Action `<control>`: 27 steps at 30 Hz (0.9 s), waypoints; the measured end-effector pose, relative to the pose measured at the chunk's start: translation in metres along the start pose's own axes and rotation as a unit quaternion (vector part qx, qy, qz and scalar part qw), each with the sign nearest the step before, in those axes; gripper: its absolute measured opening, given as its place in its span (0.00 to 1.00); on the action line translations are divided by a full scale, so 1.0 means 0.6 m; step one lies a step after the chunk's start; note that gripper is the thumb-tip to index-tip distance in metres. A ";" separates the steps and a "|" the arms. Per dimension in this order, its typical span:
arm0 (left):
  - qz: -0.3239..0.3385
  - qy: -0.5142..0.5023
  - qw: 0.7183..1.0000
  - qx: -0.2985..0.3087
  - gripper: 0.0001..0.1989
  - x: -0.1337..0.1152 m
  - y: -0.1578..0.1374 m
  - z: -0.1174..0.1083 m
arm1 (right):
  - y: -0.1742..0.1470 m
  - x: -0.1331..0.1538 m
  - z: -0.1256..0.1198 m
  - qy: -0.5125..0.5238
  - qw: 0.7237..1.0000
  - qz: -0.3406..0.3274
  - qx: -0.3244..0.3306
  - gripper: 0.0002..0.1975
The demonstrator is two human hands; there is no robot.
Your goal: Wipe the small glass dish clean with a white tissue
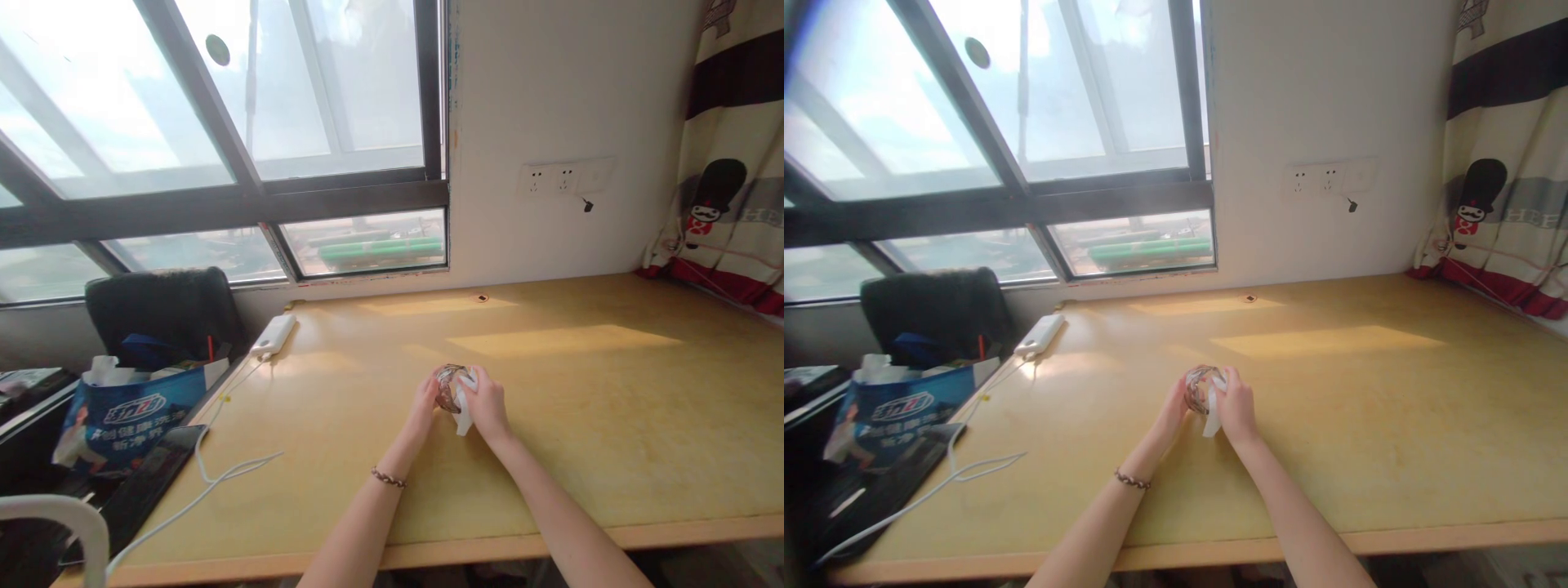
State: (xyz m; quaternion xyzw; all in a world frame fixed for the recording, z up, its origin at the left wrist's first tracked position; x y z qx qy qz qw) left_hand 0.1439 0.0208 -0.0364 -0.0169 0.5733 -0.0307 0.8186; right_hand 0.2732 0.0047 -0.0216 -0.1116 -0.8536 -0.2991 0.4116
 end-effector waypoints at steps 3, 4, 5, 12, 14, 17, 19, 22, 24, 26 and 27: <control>0.041 0.016 0.999 0.026 0.27 -0.016 -0.009 0.008 | 0.004 -0.008 -0.002 -0.001 1.000 0.025 -0.013 0.16; 0.047 0.023 0.998 0.039 0.29 -0.019 -0.011 0.011 | 0.004 -0.008 -0.002 -0.003 1.000 0.028 -0.014 0.16; 0.049 0.028 0.997 0.048 0.31 -0.021 -0.013 0.012 | 0.004 -0.008 -0.003 -0.004 1.000 0.029 -0.013 0.16; 0.042 0.038 0.998 0.010 0.28 -0.023 -0.008 0.002 | -0.004 0.001 0.005 0.023 0.999 0.021 0.033 0.17; 0.041 0.045 0.998 -0.006 0.24 -0.025 -0.007 -0.001 | -0.004 0.003 0.006 0.019 0.999 0.018 0.031 0.17; 0.033 0.055 0.998 -0.009 0.18 -0.023 -0.008 -0.001 | -0.004 0.010 0.005 0.010 0.999 -0.003 0.033 0.21; 0.023 0.063 0.998 -0.001 0.14 -0.020 -0.008 0.001 | -0.006 0.014 0.004 0.010 0.999 -0.023 0.038 0.21; 0.011 0.065 0.998 0.010 0.17 -0.013 -0.006 0.002 | -0.011 0.017 0.002 0.011 0.998 -0.040 0.036 0.19; 0.010 0.063 0.998 0.010 0.20 -0.009 -0.004 0.000 | -0.012 0.016 0.001 0.006 0.998 -0.044 0.032 0.17; 0.021 0.055 0.998 0.009 0.21 -0.006 0.000 -0.002 | -0.010 0.014 0.001 0.001 0.999 -0.039 0.023 0.16; 0.030 0.049 0.998 0.011 0.23 -0.005 0.001 -0.002 | -0.008 0.011 0.000 0.000 0.999 -0.031 0.016 0.16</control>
Point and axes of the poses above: each hand's wrist, its own y-axis towards the middle knuckle, its own z-axis out of the palm, x = y × z, the point moved 5 cm from there along y, towards the middle knuckle, and after that the axes turned 14 degrees about -x, right-handed, at the moved point
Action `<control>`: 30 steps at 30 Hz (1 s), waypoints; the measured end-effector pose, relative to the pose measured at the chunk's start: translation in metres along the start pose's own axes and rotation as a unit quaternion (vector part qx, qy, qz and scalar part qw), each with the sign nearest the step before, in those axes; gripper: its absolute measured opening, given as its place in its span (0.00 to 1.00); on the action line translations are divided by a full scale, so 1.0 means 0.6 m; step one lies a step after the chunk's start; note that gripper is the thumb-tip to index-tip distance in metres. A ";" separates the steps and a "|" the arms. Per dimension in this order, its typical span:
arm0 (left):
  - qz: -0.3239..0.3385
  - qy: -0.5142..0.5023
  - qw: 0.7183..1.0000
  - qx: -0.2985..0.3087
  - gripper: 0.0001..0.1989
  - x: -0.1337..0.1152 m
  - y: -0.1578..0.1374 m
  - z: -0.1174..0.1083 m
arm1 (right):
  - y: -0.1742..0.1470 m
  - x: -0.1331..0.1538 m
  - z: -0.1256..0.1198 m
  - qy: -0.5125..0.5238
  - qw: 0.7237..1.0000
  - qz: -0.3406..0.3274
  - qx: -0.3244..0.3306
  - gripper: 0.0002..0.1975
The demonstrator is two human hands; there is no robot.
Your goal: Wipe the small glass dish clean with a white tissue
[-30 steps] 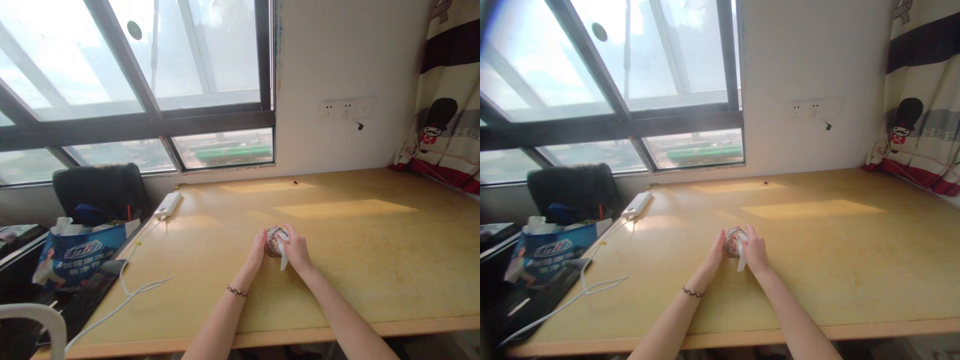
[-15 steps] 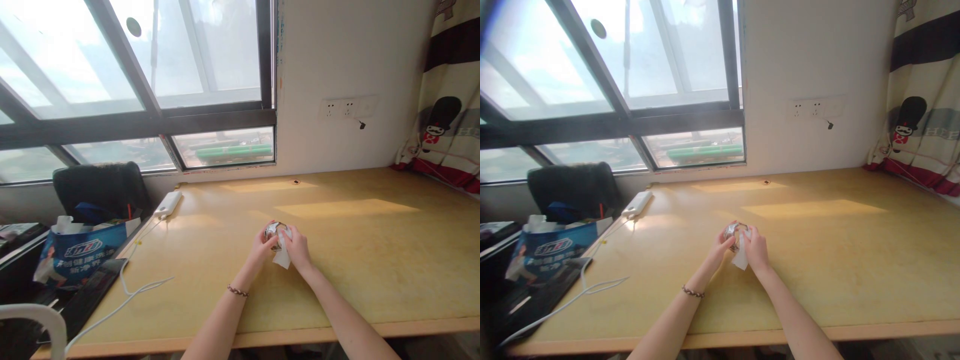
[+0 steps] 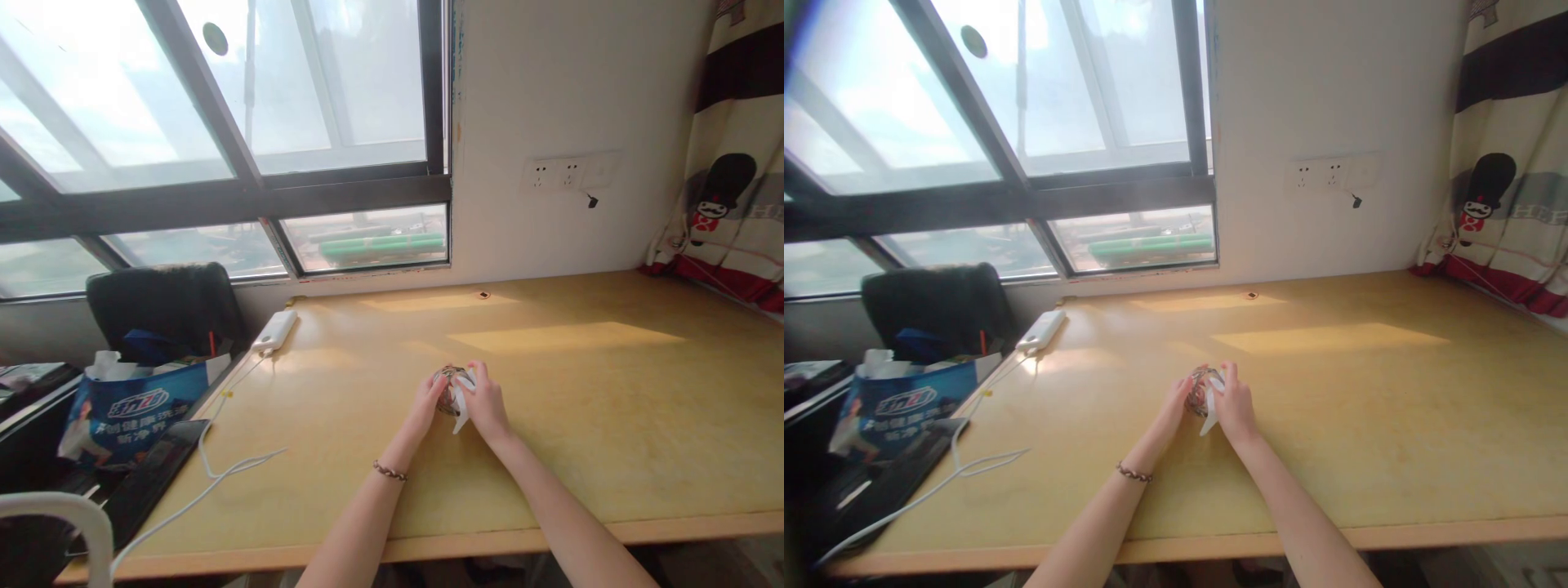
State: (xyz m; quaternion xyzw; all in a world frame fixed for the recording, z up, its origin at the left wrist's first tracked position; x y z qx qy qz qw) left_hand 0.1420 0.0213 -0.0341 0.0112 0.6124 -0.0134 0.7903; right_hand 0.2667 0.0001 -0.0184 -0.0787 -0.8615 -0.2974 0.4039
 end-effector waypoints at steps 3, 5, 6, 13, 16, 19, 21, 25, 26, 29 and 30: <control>0.029 -0.023 0.999 0.017 0.32 0.001 -0.001 0.005 | 0.008 -0.009 -0.005 -0.003 0.999 0.043 -0.028 0.14; 0.032 -0.033 0.998 0.036 0.32 0.001 -0.003 0.012 | 0.011 -0.015 -0.009 -0.013 0.997 0.066 -0.045 0.14; 0.027 -0.033 0.998 0.042 0.30 0.002 -0.005 0.014 | 0.012 -0.016 -0.009 -0.018 0.996 0.071 -0.047 0.15; 0.001 -0.017 1.000 0.001 0.22 -0.008 -0.010 0.012 | 0.013 -0.018 -0.002 0.003 0.997 0.071 -0.027 0.18; 0.003 -0.038 0.999 -0.020 0.23 -0.015 -0.012 0.010 | 0.017 -0.016 -0.006 0.000 0.997 0.066 -0.032 0.22; -0.008 -0.046 0.999 -0.018 0.27 -0.015 -0.012 0.011 | 0.020 -0.013 -0.010 -0.003 0.998 0.052 -0.032 0.23; -0.015 -0.035 0.999 -0.009 0.26 -0.011 -0.011 0.010 | 0.019 -0.013 -0.011 -0.004 0.998 0.047 -0.031 0.22; 0.003 -0.020 1.000 0.000 0.25 -0.005 -0.005 0.011 | 0.016 -0.015 -0.009 -0.008 0.998 0.044 -0.032 0.19; 0.010 -0.021 1.000 0.004 0.25 -0.005 -0.005 0.012 | 0.015 -0.015 -0.008 -0.009 0.998 0.046 -0.032 0.19; 0.023 -0.024 0.999 0.024 0.29 -0.009 -0.009 0.019 | 0.012 -0.017 -0.004 -0.001 0.998 0.059 -0.029 0.17; 0.023 -0.019 0.999 0.027 0.30 -0.011 -0.011 0.020 | 0.011 -0.017 -0.003 0.006 0.998 0.064 -0.027 0.17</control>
Point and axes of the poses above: each hand's wrist, its own y-axis towards the middle knuckle, its own z-axis out of the palm, x = y × z, the point moved 5 cm from there along y, towards the middle knuckle, and after that the axes turned 14 degrees about -x, right-handed, at the moved point
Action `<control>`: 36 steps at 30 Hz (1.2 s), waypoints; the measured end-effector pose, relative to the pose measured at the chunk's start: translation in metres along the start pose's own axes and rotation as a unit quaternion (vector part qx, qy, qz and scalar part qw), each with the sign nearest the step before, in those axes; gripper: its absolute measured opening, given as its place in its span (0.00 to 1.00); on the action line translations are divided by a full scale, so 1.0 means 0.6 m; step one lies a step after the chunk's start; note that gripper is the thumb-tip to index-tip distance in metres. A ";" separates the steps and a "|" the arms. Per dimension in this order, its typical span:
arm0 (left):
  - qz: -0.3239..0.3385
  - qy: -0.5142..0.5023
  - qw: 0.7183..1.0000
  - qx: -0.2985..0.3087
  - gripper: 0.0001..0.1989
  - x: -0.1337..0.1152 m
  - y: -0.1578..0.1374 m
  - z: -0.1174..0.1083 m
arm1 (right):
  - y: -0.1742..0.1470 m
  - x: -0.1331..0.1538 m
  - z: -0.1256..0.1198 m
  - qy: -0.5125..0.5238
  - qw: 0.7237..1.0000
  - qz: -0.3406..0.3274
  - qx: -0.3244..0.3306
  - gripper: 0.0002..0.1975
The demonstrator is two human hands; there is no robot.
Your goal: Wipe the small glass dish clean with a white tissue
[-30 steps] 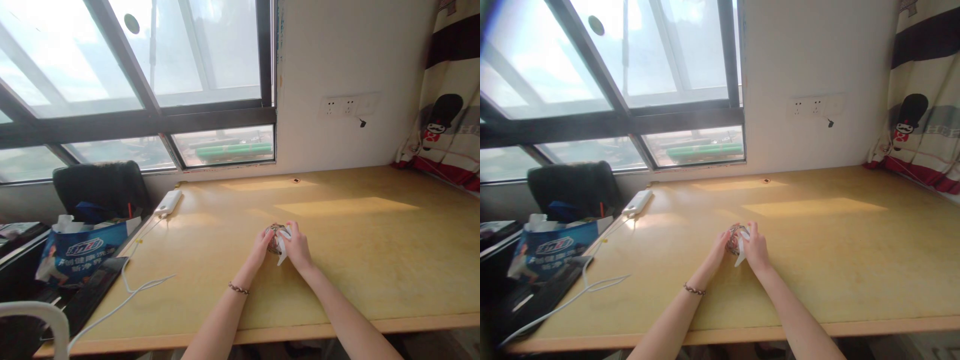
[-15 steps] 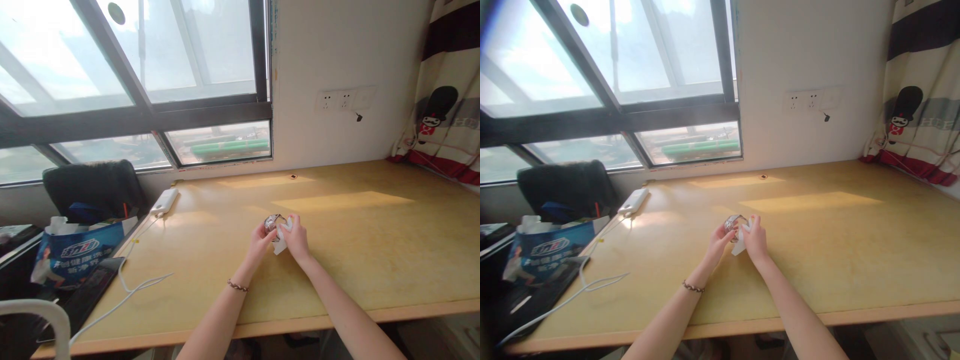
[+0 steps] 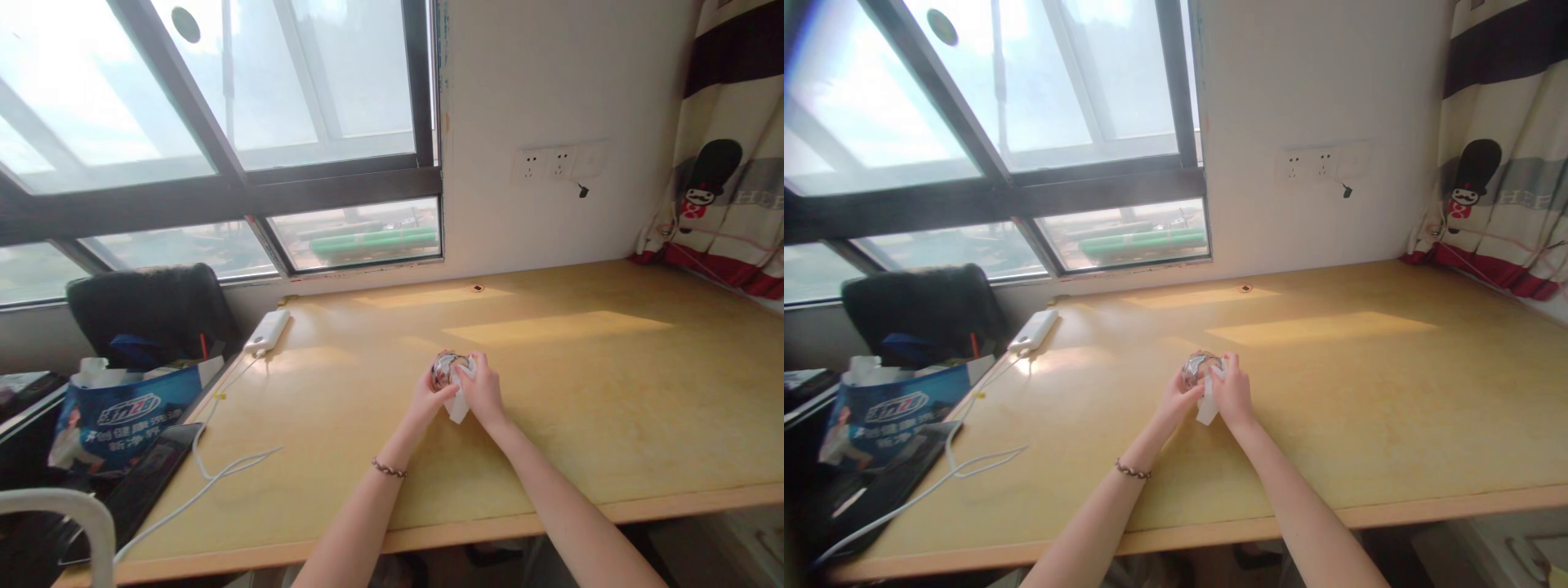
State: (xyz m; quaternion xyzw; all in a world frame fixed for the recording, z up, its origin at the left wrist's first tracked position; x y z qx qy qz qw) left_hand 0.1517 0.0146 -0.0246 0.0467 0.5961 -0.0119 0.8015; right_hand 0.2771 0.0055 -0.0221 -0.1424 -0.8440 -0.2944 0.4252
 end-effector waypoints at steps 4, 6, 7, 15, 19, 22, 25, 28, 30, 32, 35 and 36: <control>0.004 0.034 0.999 -0.013 0.26 -0.015 -0.005 -0.002 | -0.004 0.003 0.004 0.023 1.000 0.004 0.013 0.16; 0.007 0.046 0.999 -0.028 0.23 -0.022 -0.006 -0.005 | -0.005 0.005 0.004 0.015 1.000 -0.002 0.016 0.18; 0.006 0.050 0.998 -0.033 0.22 -0.024 -0.007 -0.006 | -0.005 0.007 0.003 0.007 1.000 -0.006 0.016 0.19; -0.006 0.064 0.997 -0.042 0.15 -0.013 -0.005 -0.013 | -0.014 0.024 -0.004 -0.014 0.997 -0.062 0.038 0.19; -0.039 0.028 0.999 -0.018 0.18 -0.003 -0.003 -0.012 | -0.014 0.024 -0.003 -0.004 0.998 -0.055 0.030 0.18; -0.047 -0.021 0.999 0.016 0.19 -0.008 -0.009 0.000 | -0.009 0.015 -0.004 0.005 1.000 -0.019 0.001 0.18; -0.041 -0.058 0.997 0.016 0.32 -0.017 -0.015 0.007 | -0.003 0.006 -0.003 0.008 1.000 0.009 -0.018 0.18; -0.043 -0.057 0.997 0.001 0.38 -0.020 -0.016 0.008 | -0.001 0.001 0.000 0.009 1.000 0.017 -0.015 0.17; -0.039 -0.041 0.998 -0.007 0.37 -0.020 -0.013 0.006 | 0.000 0.001 0.001 0.007 1.000 0.012 -0.011 0.18; -0.033 -0.027 0.999 -0.015 0.34 -0.020 -0.011 0.004 | 0.000 0.001 0.001 -0.002 1.000 0.006 -0.008 0.19; -0.036 -0.017 0.999 -0.021 0.30 -0.017 -0.011 0.001 | -0.002 0.005 -0.001 -0.029 1.000 -0.008 0.005 0.21; -0.039 -0.015 0.999 -0.024 0.30 -0.016 -0.011 0.000 | -0.003 0.007 -0.001 -0.037 0.999 -0.013 0.010 0.22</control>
Point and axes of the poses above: each hand's wrist, its own y-axis towards the middle knuckle, its own z-axis out of the palm, x = y × z, the point moved 5 cm from there along y, towards the middle knuckle, and after that the axes turned 14 degrees about -x, right-handed, at the moved point
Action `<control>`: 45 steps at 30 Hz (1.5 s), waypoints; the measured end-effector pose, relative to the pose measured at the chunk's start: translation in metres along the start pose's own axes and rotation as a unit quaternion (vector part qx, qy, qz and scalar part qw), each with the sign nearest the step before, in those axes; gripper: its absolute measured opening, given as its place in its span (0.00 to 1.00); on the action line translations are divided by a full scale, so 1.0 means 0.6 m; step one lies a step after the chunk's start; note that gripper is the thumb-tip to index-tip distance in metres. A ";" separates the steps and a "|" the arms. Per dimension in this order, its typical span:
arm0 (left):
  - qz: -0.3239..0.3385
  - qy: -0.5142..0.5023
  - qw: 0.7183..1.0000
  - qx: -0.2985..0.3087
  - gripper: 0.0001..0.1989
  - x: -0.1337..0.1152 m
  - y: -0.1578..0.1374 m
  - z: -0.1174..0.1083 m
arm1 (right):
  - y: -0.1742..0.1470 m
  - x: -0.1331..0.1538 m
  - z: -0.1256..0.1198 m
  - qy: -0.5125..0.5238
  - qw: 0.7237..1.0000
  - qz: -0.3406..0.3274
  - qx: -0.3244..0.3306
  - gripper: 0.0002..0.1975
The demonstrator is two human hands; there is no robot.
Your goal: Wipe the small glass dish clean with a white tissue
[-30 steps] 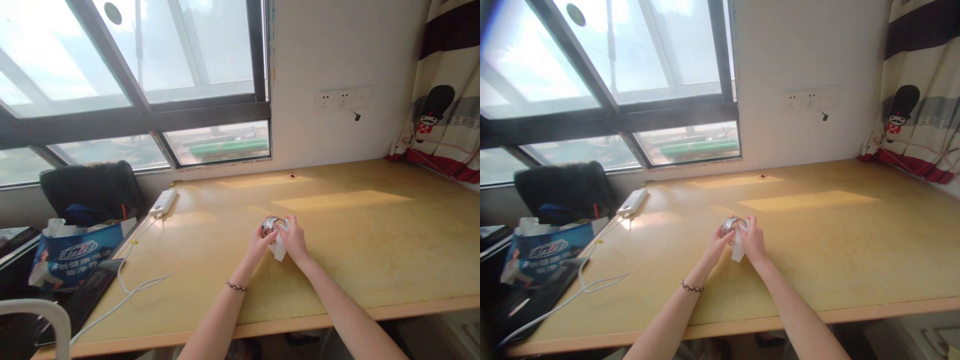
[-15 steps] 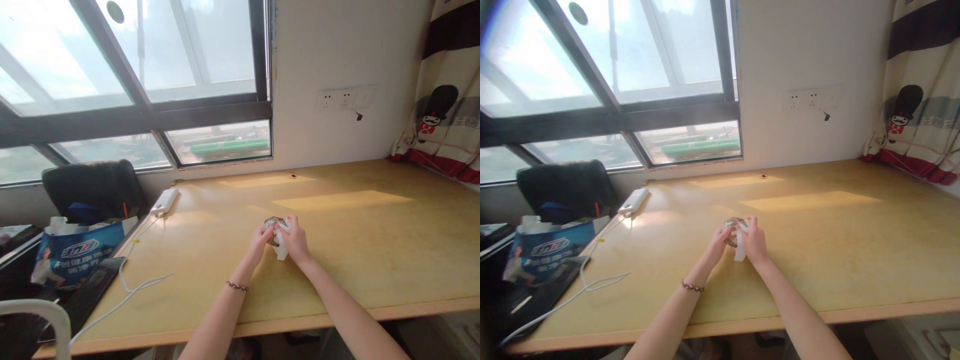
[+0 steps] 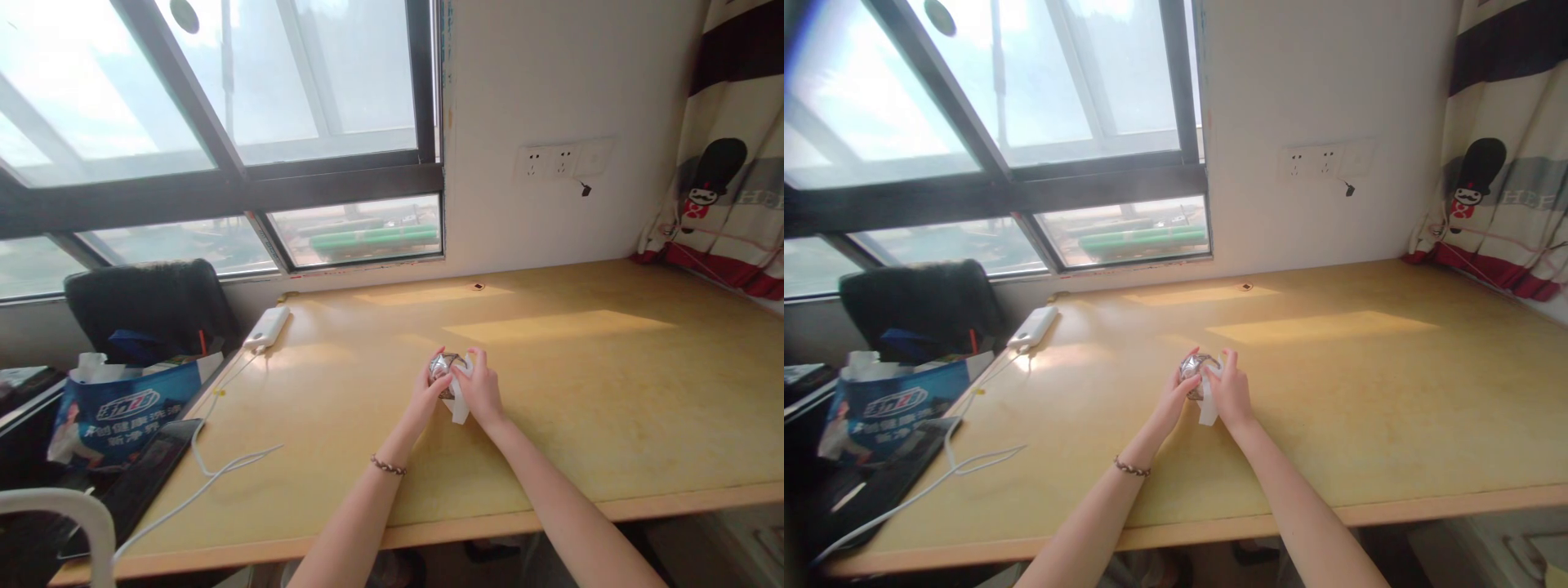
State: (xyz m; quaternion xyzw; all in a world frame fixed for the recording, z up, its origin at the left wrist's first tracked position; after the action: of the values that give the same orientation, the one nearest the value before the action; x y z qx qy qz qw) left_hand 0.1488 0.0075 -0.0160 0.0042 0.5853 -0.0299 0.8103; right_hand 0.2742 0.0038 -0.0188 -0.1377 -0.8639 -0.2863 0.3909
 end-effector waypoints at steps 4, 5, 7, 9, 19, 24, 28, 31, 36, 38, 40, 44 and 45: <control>-0.005 0.009 1.000 -0.007 0.24 0.007 0.005 -0.004 | -0.005 0.011 -0.005 -0.013 0.999 -0.033 0.005 0.22; -0.005 0.011 1.000 -0.009 0.21 0.009 0.008 -0.006 | -0.007 0.013 -0.006 -0.012 0.999 -0.043 0.006 0.22; -0.016 0.008 1.000 -0.012 0.19 0.016 0.013 -0.010 | -0.009 0.017 -0.006 -0.010 0.998 -0.061 0.008 0.20; -0.048 0.001 0.999 -0.010 0.21 0.024 0.015 -0.012 | -0.010 0.018 -0.005 -0.009 0.998 -0.069 0.007 0.18; -0.017 0.032 0.999 0.021 0.23 -0.009 -0.003 0.003 | 0.000 0.004 0.000 0.034 0.999 -0.020 -0.001 0.17; -0.026 0.066 0.997 0.017 0.23 0.000 0.006 -0.005 | 0.005 0.002 -0.010 0.025 1.000 -0.013 -0.013 0.25; -0.080 0.081 0.993 0.032 0.23 0.025 0.009 -0.014 | 0.003 0.005 -0.011 0.035 0.999 -0.033 -0.002 0.22; -0.083 0.048 0.995 0.026 0.25 0.029 0.009 -0.014 | 0.004 0.003 -0.012 0.030 0.999 -0.030 -0.016 0.19; -0.018 0.000 0.999 0.035 0.32 0.002 0.007 0.000 | 0.010 -0.007 -0.011 0.042 0.998 0.005 -0.036 0.14; -0.030 0.023 0.999 0.034 0.30 0.000 0.007 0.000 | 0.012 -0.012 -0.006 0.048 0.998 0.017 -0.026 0.14; -0.048 0.059 0.997 0.019 0.27 0.004 0.008 -0.005 | 0.014 -0.017 0.000 0.043 0.999 0.024 -0.012 0.16; -0.053 0.092 0.994 -0.020 0.21 0.011 0.010 -0.015 | 0.015 -0.019 0.006 0.036 0.999 0.023 0.006 0.23; -0.051 0.098 0.994 -0.026 0.19 0.011 0.009 -0.016 | 0.014 -0.018 0.006 0.032 0.999 0.019 0.010 0.25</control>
State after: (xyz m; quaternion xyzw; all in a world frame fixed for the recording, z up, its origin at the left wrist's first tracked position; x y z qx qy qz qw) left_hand 0.1423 0.0131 -0.0254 -0.0439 0.6617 -0.0556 0.7464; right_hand 0.2831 0.0126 -0.0255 -0.1411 -0.8509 -0.2748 0.4249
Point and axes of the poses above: each hand's wrist, its own y-axis towards the middle knuckle, its own z-axis out of the palm, x = y × z, the point moved 5 cm from there along y, towards the middle knuckle, and after that the axes turned 14 degrees about -x, right-handed, at the moved point
